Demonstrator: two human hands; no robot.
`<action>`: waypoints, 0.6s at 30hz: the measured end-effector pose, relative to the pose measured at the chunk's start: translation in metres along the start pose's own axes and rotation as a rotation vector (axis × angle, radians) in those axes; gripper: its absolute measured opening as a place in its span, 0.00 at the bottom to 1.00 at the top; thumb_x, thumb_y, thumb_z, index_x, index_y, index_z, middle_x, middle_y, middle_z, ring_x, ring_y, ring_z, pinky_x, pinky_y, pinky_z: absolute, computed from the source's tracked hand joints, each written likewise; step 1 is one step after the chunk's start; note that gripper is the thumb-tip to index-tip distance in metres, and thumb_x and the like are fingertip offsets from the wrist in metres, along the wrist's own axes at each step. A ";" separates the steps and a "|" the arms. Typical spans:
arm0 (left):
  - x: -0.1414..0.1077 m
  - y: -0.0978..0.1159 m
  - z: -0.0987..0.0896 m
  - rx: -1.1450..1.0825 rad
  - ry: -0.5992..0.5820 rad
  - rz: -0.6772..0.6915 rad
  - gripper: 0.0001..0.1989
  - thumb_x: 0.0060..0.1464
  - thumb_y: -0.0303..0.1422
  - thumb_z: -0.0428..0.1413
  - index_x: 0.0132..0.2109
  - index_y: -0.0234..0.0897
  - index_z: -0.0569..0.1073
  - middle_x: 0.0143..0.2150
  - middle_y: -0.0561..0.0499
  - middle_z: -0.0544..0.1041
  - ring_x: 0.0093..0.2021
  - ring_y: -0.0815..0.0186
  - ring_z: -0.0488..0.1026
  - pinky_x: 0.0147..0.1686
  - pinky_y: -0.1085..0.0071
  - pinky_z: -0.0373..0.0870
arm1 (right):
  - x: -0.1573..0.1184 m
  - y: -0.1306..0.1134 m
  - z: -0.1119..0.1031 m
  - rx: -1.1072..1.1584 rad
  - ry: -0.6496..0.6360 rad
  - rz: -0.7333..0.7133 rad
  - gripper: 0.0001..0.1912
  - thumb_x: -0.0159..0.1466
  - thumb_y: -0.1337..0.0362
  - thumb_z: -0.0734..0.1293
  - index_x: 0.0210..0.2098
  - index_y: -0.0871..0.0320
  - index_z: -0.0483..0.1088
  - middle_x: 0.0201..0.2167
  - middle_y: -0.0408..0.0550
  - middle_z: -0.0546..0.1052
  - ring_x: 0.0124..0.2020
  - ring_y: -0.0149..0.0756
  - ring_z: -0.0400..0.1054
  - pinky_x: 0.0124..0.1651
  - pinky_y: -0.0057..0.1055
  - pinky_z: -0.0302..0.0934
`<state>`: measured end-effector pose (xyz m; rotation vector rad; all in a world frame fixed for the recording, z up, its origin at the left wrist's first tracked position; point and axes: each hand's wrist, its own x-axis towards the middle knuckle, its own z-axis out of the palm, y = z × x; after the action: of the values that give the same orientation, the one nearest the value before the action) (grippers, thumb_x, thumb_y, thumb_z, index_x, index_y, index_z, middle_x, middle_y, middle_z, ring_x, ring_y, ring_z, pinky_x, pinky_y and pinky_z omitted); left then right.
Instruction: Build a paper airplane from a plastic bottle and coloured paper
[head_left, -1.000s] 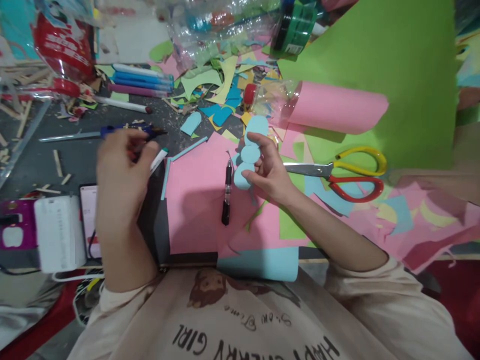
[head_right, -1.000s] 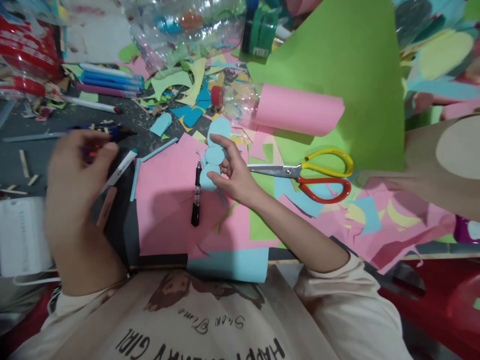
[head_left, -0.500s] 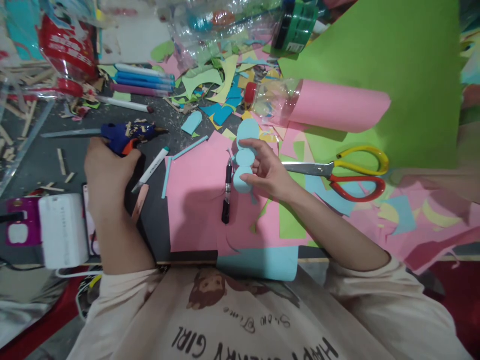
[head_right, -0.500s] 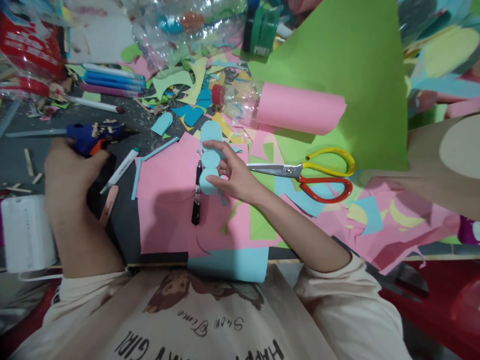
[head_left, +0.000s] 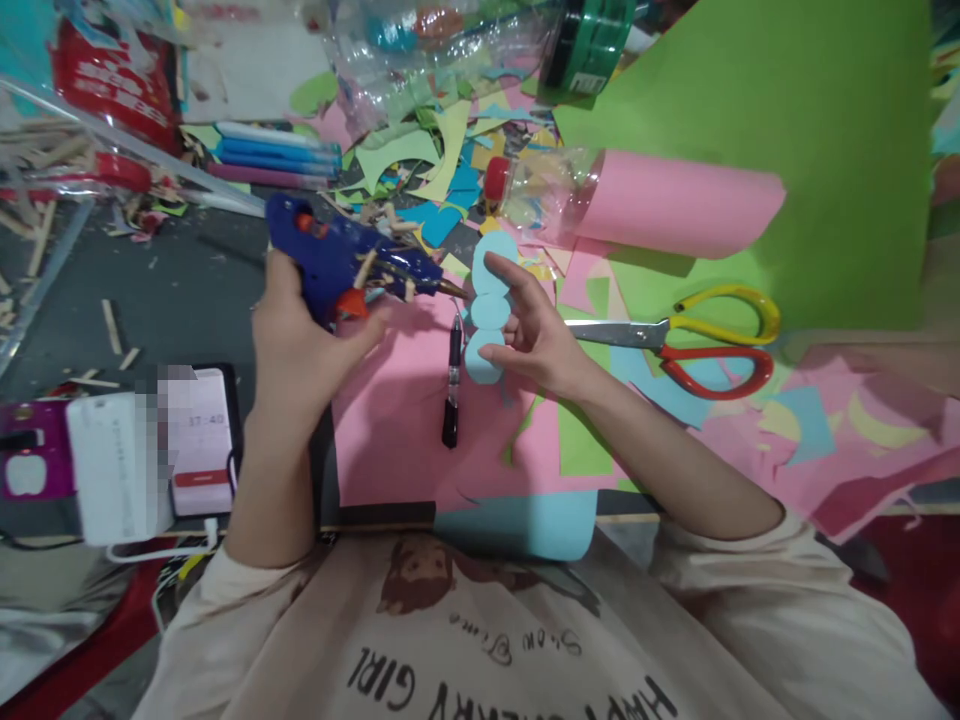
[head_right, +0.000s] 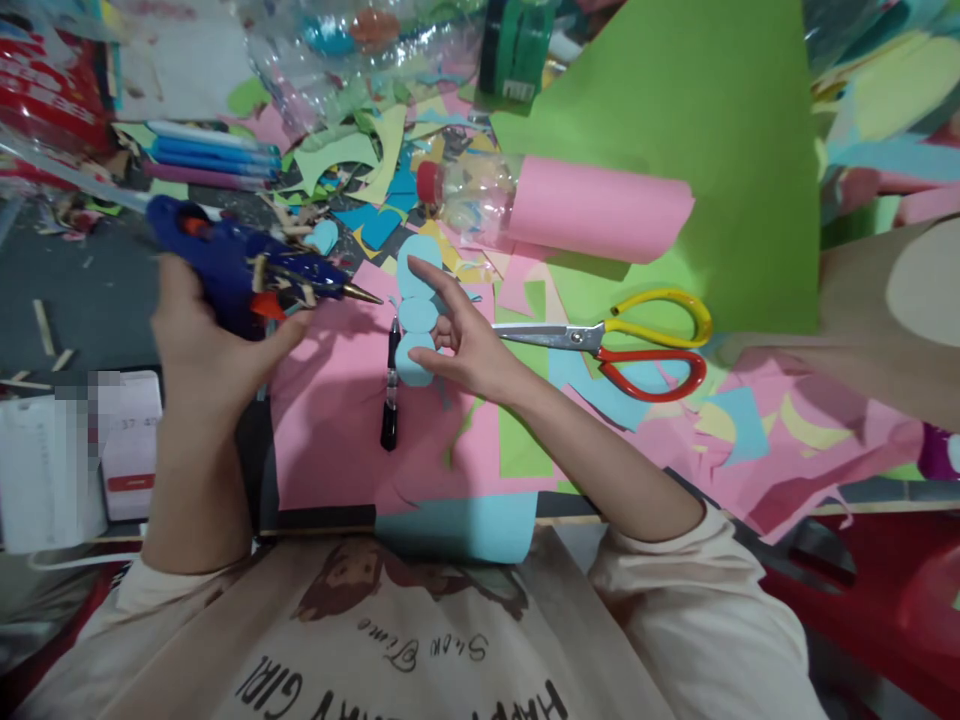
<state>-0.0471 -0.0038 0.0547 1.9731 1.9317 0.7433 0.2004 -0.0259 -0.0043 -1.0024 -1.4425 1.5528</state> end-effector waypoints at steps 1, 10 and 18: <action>-0.002 0.003 0.004 0.021 -0.045 -0.016 0.36 0.38 0.42 0.65 0.53 0.38 0.61 0.49 0.46 0.75 0.52 0.52 0.75 0.55 0.55 0.73 | 0.000 0.000 -0.001 -0.012 -0.002 0.001 0.42 0.61 0.48 0.71 0.69 0.37 0.48 0.73 0.44 0.51 0.32 0.28 0.63 0.34 0.36 0.70; -0.007 0.009 0.020 0.131 -0.048 -0.178 0.24 0.43 0.37 0.61 0.42 0.44 0.57 0.39 0.49 0.71 0.45 0.51 0.77 0.50 0.52 0.74 | 0.000 0.001 -0.004 -0.080 -0.015 0.001 0.43 0.62 0.47 0.71 0.70 0.36 0.47 0.75 0.43 0.47 0.35 0.31 0.66 0.40 0.44 0.74; -0.006 0.018 0.024 0.192 -0.116 -0.270 0.21 0.44 0.36 0.57 0.42 0.43 0.55 0.42 0.45 0.71 0.51 0.46 0.75 0.51 0.52 0.71 | -0.001 0.001 -0.004 -0.089 -0.013 -0.004 0.43 0.62 0.51 0.71 0.70 0.37 0.47 0.74 0.44 0.49 0.35 0.30 0.67 0.41 0.44 0.74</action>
<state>-0.0192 -0.0070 0.0437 1.7590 2.2081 0.3777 0.2045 -0.0251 -0.0053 -1.0418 -1.5333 1.5064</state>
